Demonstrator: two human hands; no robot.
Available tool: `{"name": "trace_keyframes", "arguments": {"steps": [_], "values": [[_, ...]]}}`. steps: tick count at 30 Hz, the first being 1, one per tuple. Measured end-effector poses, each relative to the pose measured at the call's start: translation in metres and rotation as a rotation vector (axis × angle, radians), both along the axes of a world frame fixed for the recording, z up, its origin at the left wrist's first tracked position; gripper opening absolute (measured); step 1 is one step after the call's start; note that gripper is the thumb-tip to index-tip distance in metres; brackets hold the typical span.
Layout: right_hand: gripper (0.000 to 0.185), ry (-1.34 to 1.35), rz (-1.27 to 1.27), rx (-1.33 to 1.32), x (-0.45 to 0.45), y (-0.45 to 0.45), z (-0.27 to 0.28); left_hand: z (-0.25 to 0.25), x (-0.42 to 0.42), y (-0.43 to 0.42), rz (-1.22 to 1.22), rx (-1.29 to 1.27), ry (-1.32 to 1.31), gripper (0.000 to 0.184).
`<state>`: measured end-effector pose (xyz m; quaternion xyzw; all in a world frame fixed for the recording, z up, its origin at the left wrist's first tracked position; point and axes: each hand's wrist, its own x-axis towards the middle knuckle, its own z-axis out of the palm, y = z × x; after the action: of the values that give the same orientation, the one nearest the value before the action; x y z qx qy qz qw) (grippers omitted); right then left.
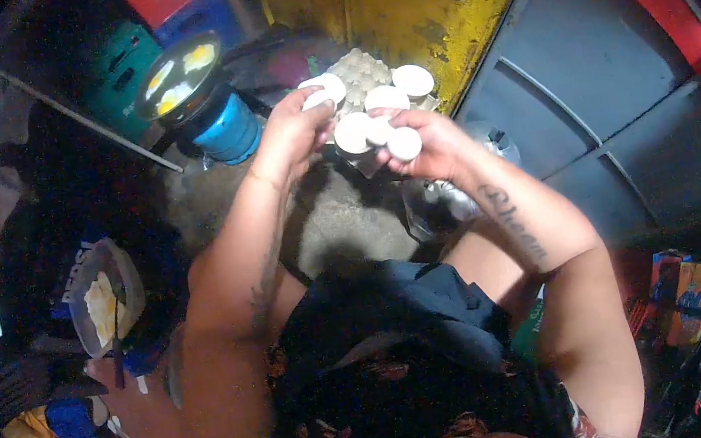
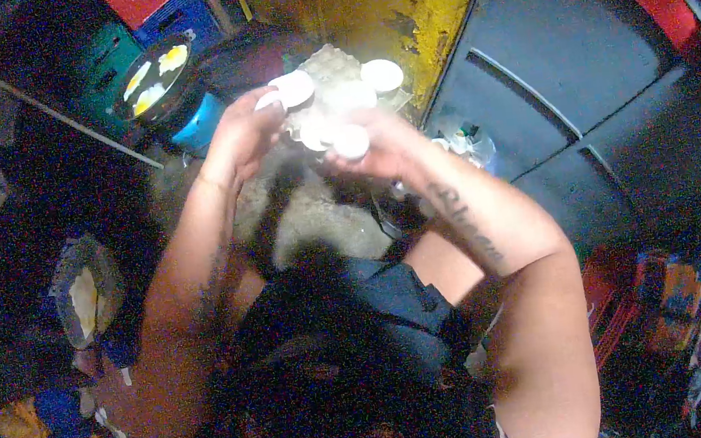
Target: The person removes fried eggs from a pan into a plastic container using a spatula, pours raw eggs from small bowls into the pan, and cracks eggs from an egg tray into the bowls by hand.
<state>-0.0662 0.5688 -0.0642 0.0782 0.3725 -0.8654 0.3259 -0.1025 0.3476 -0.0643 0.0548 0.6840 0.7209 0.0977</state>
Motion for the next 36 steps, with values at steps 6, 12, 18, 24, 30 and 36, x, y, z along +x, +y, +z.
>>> {"name": "trace_keyframes", "arguments": {"steps": [6,12,18,24,30,36], "values": [[0.043,0.025,-0.001,0.327,-0.059,0.037,-0.027,-0.036,-0.035,0.036,0.118,-0.522,0.473,0.051],[0.045,0.001,0.054,0.341,-0.086,0.046,-0.055,-0.037,-0.045,0.078,0.22,-0.434,0.885,0.055],[0.044,-0.032,0.028,0.328,-0.098,0.039,-0.073,-0.091,-0.069,0.082,0.072,-0.57,0.831,0.056],[0.04,-0.041,-0.007,0.237,-0.11,0.045,-0.096,-0.097,-0.099,0.073,-0.032,0.097,0.0,0.046],[0.029,0.088,-0.117,0.312,-0.116,0.048,-0.081,-0.096,-0.115,0.064,-0.151,0.523,-0.303,0.045],[0.03,0.182,-0.115,0.369,-0.128,0.057,-0.085,-0.09,-0.118,0.073,-0.162,-0.167,-0.074,0.043]]}}
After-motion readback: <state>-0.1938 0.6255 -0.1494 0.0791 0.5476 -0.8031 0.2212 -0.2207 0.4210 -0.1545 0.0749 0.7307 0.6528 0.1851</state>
